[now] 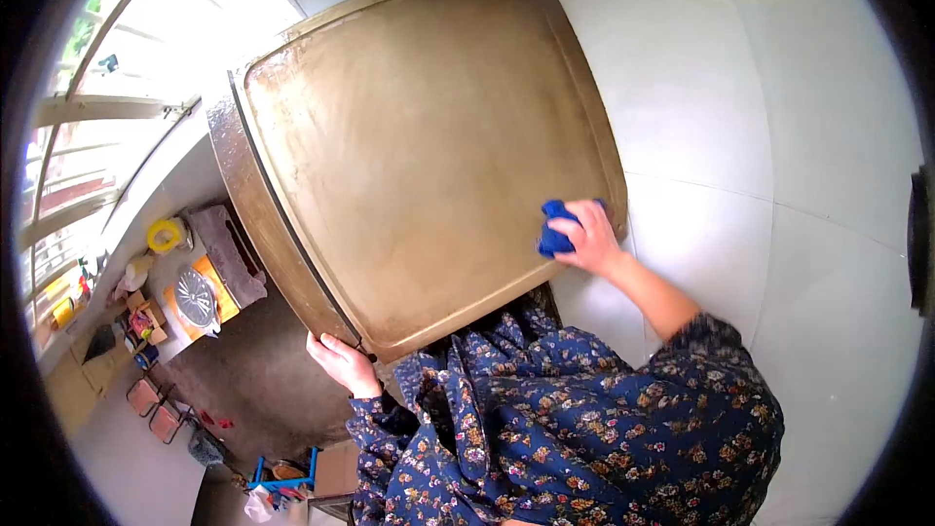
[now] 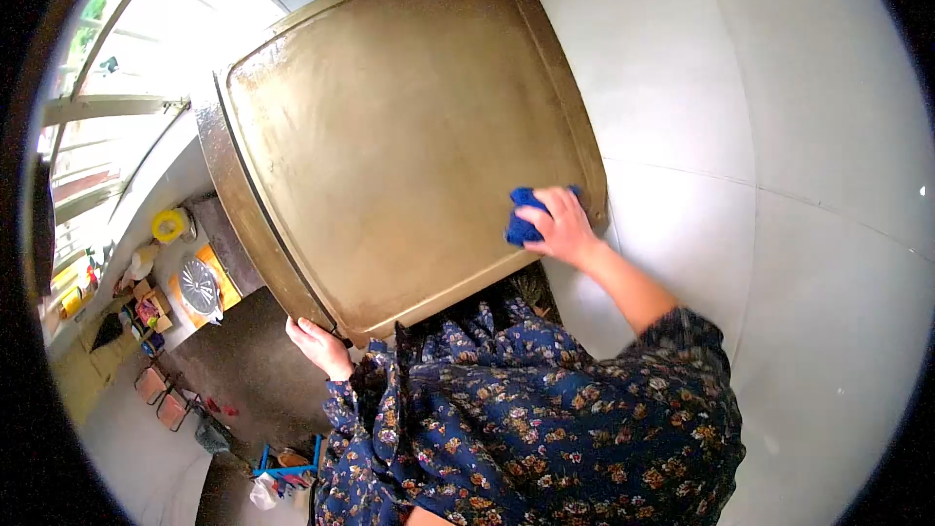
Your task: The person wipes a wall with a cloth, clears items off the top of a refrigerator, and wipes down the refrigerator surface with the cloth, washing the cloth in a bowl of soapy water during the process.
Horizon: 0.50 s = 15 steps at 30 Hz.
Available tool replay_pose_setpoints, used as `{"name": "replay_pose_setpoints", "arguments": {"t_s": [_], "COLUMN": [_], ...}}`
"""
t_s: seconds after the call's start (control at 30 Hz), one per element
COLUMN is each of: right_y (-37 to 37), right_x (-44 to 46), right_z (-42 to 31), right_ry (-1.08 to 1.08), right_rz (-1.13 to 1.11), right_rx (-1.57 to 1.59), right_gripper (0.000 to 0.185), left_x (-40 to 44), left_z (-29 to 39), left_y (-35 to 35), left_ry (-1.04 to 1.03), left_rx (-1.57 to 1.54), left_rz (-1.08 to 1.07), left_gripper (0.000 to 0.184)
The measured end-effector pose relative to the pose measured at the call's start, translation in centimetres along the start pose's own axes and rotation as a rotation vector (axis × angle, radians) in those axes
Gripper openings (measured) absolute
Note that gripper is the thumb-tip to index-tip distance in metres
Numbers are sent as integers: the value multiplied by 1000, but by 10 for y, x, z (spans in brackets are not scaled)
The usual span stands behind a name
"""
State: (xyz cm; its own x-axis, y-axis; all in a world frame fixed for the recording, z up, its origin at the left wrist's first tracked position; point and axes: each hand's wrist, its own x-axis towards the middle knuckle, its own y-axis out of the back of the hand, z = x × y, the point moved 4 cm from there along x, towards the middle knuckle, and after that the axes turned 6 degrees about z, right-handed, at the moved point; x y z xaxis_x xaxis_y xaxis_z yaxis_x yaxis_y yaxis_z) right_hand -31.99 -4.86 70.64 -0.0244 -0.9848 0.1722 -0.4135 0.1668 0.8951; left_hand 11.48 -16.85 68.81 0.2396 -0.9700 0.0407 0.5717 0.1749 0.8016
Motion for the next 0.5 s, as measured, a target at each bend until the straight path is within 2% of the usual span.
{"name": "replay_pose_setpoints", "arguments": {"t_s": [0.07, 0.1, 0.13, 0.2, 0.3, 0.4, 0.5], "right_y": [-1, -11, -10, -4, 6, 9, 10], "right_x": [41, 63, 93, 172, 281, 300, 225], "right_z": [24, 55, 79, 126, 160, 152, 134], "right_ry": [88, 56, 19, -114, -170, -254, -261], "right_rz": [73, 93, 252, 329, 333, 288, 198], "right_rx": [-60, -104, -249, -364, -578, -596, -560], "right_gripper": [62, 59, 54, 50, 45, 45, 44], "left_x": [0, 1, -1, -1, 0, 0, 0], "left_z": [1, 0, -3, -4, -11, -11, -17], "left_y": [2, -1, -1, 1, -1, -1, -2], "left_ry": [-5, -12, -15, 9, -14, -16, -9], "left_rx": [10, 5, 8, 21, 43, 23, 22], "left_rz": [11, 23, 26, 15, 42, 31, 18], "left_gripper": [40, 40, 40, 40, 40, 41, 42]}}
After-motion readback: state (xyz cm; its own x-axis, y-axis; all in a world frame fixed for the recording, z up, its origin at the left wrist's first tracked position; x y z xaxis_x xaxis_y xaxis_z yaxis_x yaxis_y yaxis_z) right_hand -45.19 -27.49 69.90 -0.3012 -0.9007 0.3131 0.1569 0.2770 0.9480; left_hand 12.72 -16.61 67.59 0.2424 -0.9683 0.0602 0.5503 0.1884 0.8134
